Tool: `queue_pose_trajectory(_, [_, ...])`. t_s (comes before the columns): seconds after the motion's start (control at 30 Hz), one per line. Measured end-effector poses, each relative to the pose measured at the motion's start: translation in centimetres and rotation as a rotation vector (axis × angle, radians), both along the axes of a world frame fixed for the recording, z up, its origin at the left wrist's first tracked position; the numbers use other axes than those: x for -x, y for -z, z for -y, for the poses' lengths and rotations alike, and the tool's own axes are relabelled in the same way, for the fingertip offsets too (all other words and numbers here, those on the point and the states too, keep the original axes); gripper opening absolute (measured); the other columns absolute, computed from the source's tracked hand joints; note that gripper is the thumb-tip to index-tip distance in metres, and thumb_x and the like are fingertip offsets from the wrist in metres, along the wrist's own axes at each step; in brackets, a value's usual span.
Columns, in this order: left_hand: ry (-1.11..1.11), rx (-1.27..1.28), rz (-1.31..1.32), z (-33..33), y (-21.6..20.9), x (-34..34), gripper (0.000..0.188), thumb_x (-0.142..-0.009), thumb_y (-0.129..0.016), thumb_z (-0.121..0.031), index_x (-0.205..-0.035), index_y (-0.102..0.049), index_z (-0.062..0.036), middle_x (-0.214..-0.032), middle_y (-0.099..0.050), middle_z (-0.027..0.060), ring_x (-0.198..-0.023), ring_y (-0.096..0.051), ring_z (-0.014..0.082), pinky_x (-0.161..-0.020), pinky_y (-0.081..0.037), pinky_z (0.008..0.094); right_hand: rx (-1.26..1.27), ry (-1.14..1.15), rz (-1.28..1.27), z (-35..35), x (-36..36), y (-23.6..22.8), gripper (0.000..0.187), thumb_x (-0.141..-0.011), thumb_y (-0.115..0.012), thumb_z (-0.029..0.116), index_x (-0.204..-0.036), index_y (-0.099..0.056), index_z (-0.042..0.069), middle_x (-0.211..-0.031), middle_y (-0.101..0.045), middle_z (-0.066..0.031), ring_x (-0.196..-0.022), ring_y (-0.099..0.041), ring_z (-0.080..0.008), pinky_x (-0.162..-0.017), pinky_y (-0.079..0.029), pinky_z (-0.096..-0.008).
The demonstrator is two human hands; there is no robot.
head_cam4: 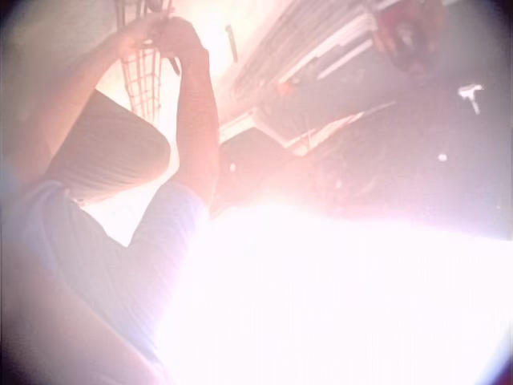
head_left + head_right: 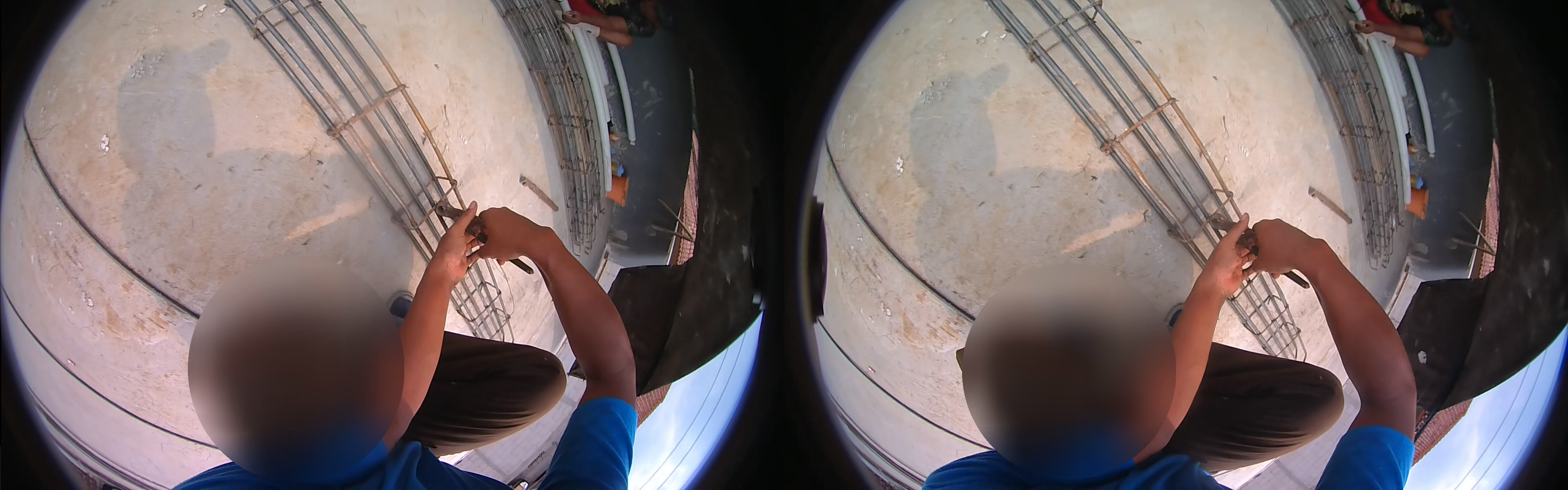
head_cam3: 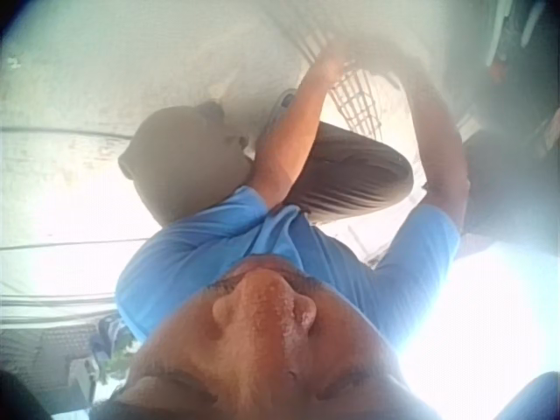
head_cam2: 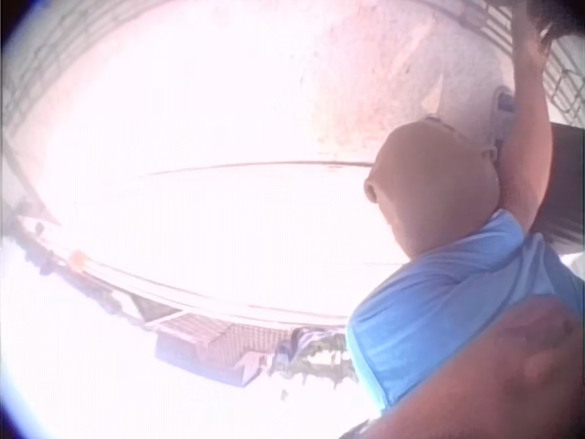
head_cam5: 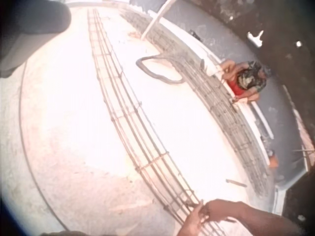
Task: The person assembles a rebar cage on a rooftop by tying intersecting steel bars with wire. They use pliers to twist and secure the wire at multiple junctions, then move the completed cage aside to continue working on additional sections.
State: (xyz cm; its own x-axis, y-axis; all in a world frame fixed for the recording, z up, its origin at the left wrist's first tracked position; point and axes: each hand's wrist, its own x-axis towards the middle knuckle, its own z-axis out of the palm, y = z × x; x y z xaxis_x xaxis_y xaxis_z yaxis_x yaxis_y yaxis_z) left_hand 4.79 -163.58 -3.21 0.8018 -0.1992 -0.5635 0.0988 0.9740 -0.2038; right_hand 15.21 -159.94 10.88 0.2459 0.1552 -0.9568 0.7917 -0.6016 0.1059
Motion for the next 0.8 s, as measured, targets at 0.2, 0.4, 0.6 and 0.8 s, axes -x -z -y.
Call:
queue_pose_trajectory(0.2, [-0.433,0.358,-0.028,1.0,-1.5,-1.7,0.028,-0.106,-0.069,-0.043,-0.099,-0.065,-0.0163,-0.096,-0.071,-0.0002,-0.099,-0.072,0.0198,-0.091,-0.054,0.0392,0.205,0.174,0.085,0.3,-1.4,-0.6,0.045,-0.084,-0.081,0.021,-0.119,-0.066,-0.002,-0.088,-0.076,-0.0136,-0.087,-0.078,-0.0293,-0.083,-0.062,-0.0476])
queue_pose_trajectory(0.4, [-0.757,0.624,-0.338,-0.7,-3.4,-7.1,0.038,-0.116,-0.051,-0.032,-0.084,-0.049,-0.0115,-0.081,-0.057,0.0047,-0.092,-0.069,0.0234,-0.093,-0.06,0.0414,-0.53,-0.917,0.698,5.3,0.2,-2.1,0.032,-0.096,-0.063,0.013,-0.128,-0.062,0.012,-0.102,-0.067,-0.0042,-0.102,-0.067,-0.0253,-0.099,-0.05,-0.0408])
queue_pose_trajectory(0.6, [-0.7,0.582,-0.398,-0.2,-3.7,-8.6,0.032,-0.114,-0.056,-0.044,-0.107,-0.056,-0.0129,-0.115,-0.068,0.0049,-0.116,-0.069,0.0221,-0.107,-0.05,0.0413,-0.585,-0.805,0.392,6.7,-10.2,2.7,0.01,-0.09,-0.067,0.014,-0.1,-0.065,0.013,-0.086,-0.064,-0.0042,-0.086,-0.067,-0.0239,-0.08,-0.053,-0.0421])
queue_pose_trajectory(0.8, [-0.655,0.476,-0.376,0.0,-2.7,-8.3,0.036,-0.111,-0.058,-0.053,-0.109,-0.057,-0.0173,-0.121,-0.07,0.0036,-0.121,-0.068,0.0221,-0.107,-0.047,0.0419,-0.714,-0.651,0.284,6.0,-11.1,3.4,0.015,-0.088,-0.073,0.015,-0.097,-0.061,0.011,-0.082,-0.065,-0.0077,-0.079,-0.068,-0.029,-0.077,-0.054,-0.0445])
